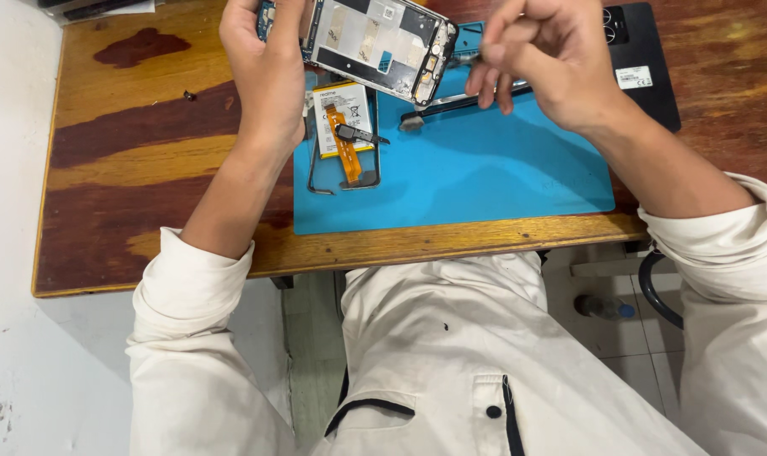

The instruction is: The person disassembles a smartphone by removing screws and detaching internal components. They use a screwdriver and tweezers to remove the battery, camera module, and other small parts, placing them on a blue mat.

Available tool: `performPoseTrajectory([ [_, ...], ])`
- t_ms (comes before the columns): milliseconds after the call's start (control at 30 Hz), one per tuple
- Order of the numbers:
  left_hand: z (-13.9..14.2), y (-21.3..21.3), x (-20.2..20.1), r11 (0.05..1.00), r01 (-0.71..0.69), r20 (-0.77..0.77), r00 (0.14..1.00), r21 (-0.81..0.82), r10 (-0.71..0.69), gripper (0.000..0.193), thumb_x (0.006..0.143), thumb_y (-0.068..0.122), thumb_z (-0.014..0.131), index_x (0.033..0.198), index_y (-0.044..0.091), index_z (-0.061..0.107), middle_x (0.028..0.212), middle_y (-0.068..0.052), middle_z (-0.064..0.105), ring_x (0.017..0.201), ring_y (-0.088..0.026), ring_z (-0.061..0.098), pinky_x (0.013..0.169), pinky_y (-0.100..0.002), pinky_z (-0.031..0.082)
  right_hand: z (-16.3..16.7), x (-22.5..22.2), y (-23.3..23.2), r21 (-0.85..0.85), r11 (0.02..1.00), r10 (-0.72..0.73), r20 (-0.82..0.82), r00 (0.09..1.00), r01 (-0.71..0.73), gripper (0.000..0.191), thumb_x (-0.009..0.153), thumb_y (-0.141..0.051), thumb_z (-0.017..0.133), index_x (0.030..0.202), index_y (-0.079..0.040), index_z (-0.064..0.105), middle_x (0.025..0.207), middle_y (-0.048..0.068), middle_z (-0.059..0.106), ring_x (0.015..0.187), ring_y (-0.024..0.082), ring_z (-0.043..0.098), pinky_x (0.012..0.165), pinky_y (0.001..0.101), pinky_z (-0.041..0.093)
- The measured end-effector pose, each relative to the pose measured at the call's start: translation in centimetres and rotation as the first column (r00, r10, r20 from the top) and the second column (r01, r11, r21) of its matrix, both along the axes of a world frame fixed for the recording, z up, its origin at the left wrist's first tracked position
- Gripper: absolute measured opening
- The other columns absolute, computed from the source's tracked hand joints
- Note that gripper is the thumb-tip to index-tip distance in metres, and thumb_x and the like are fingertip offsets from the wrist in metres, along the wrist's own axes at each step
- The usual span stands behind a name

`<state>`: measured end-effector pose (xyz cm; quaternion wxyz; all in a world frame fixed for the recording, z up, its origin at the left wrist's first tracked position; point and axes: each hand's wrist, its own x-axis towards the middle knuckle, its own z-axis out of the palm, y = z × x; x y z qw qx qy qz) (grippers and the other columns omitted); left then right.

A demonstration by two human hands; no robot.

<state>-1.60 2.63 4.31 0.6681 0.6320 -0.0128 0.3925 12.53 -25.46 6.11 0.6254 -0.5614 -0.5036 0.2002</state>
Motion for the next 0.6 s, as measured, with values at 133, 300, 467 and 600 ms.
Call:
performPoseTrajectory([
  [133, -0.09, -0.08, 0.15, 0.999, -0.019, 0.005, 1.000, -0.033, 0.019, 0.024, 0.104, 0.022, 0.074, 0.105, 0.000, 0.063, 0.102, -0.003, 0.065, 0.092, -0.007, 0.059, 0.084, -0.028, 0.052, -0.15, 0.28, -0.22, 0.033, 0.998, 0.049, 0.092, 0.995, -0.053, 0.015, 0.112, 0.001, 0.069, 0.099, 0.001, 0.060, 0.086, 0.011, 0.071, 0.077, 0.015, 0.075, 0.058, 0.0232, 0.058],
  [300, -0.36, 0.03, 0.16, 1.000, -0.024, 0.045, 0.999, 0.007, 0.023, 0.023, 0.104, 0.020, 0.073, 0.106, 0.000, 0.064, 0.109, -0.004, 0.066, 0.101, -0.009, 0.060, 0.094, -0.030, 0.052, -0.22, 0.10, 0.06, -0.028, 0.999, -0.036, 0.124, 0.992, 0.040, 0.018, 0.104, 0.000, 0.074, 0.112, -0.002, 0.058, 0.097, 0.007, 0.071, 0.080, 0.008, 0.072, 0.065, 0.0221, 0.057],
  [467, -0.54, 0.06, 0.31, 0.999, -0.018, 0.029, 0.999, -0.033, 0.019, 0.022, 0.105, 0.019, 0.074, 0.104, 0.000, 0.063, 0.105, -0.005, 0.063, 0.094, -0.009, 0.056, 0.087, -0.030, 0.050, -0.36, 0.23, 0.52, -0.002, 0.991, -0.127, 0.307, 0.943, 0.134, 0.017, 0.109, 0.000, 0.078, 0.112, 0.001, 0.061, 0.090, 0.005, 0.065, 0.075, 0.006, 0.064, 0.059, 0.0190, 0.052],
  [600, -0.46, -0.11, 0.19, 0.998, 0.003, 0.026, 1.000, -0.055, -0.002, 0.021, 0.104, 0.019, 0.073, 0.105, 0.000, 0.064, 0.107, -0.005, 0.065, 0.097, -0.009, 0.058, 0.090, -0.030, 0.051, -0.63, 0.21, 0.65, -0.049, 0.990, -0.119, 0.197, 0.973, 0.131, 0.010, 0.114, -0.004, 0.071, 0.121, -0.002, 0.065, 0.082, 0.002, 0.062, 0.067, 0.004, 0.061, 0.053, 0.0181, 0.048],
])
